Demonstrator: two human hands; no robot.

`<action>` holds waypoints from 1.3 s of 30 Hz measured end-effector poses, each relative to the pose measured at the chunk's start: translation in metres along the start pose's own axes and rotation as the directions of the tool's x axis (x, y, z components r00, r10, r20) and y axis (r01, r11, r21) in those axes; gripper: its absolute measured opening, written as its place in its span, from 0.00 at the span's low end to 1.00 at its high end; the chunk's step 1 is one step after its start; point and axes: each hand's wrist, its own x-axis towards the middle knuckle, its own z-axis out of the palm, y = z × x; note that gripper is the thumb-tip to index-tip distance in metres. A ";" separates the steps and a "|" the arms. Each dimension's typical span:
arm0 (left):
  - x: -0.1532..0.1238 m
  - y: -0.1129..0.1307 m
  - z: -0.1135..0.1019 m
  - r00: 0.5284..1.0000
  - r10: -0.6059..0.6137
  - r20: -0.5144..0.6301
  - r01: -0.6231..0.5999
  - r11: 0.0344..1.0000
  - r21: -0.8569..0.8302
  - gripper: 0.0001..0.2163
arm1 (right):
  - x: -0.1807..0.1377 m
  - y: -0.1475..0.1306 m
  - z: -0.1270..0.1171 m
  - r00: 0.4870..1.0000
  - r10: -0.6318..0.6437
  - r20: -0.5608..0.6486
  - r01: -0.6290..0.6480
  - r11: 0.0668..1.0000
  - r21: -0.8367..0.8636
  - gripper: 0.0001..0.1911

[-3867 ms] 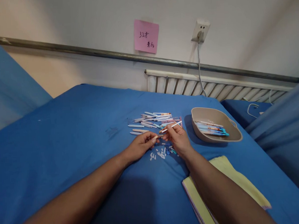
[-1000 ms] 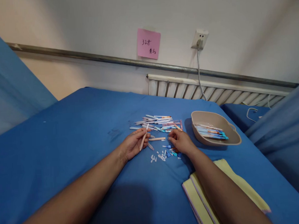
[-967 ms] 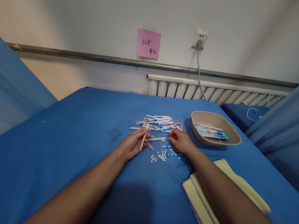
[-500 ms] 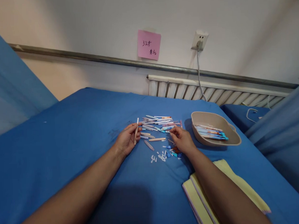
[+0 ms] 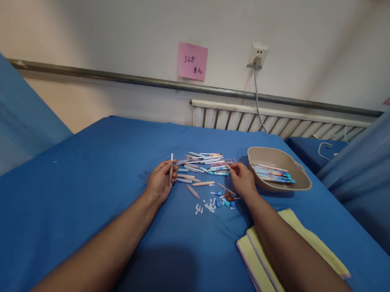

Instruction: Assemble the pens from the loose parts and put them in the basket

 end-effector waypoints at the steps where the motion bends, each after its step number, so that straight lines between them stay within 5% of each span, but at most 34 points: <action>1: 0.000 0.000 0.000 1.000 0.004 -0.001 -0.004 1.000 0.010 0.04 | 0.001 0.001 0.000 1.000 0.012 -0.007 -0.012 1.000 -0.001 0.10; 7: -0.002 -0.007 0.002 1.000 0.017 0.023 -0.020 0.994 0.106 0.06 | 0.005 0.006 0.002 0.998 0.057 0.038 -0.059 0.997 0.055 0.10; 15: -0.012 -0.020 0.010 0.977 0.004 0.213 -0.101 0.889 0.446 0.14 | 0.002 -0.001 0.007 0.934 -0.154 0.322 0.240 0.939 -0.247 0.10; 20: -0.019 -0.027 0.012 0.928 -0.014 0.373 -0.239 0.745 0.623 0.12 | 0.001 -0.008 0.003 0.918 -0.155 0.366 0.276 0.911 -0.307 0.04; 22: -0.021 -0.028 0.010 0.904 -0.033 0.427 -0.297 0.671 0.680 0.11 | 0.000 -0.009 0.004 0.921 -0.172 0.349 0.255 0.944 -0.208 0.03; 25: -0.024 -0.028 0.009 0.872 -0.050 0.486 -0.366 0.592 0.718 0.11 | -0.004 -0.013 0.007 0.920 -0.163 0.355 0.110 0.980 0.164 0.02; 29: -0.028 -0.027 0.009 0.842 -0.023 0.538 -0.447 0.527 0.723 0.11 | -0.009 -0.021 0.007 0.900 -0.135 0.415 -0.129 0.827 0.547 0.10; 33: -0.031 -0.024 0.012 0.830 -0.029 0.557 -0.473 0.490 0.732 0.12 | -0.011 -0.026 0.005 0.902 -0.138 0.409 -0.155 0.780 0.606 0.14; 39: -0.035 -0.022 0.014 0.808 -0.031 0.589 -0.522 0.427 0.738 0.12 | -0.013 -0.026 0.008 0.911 -0.142 0.387 -0.104 0.830 0.549 0.12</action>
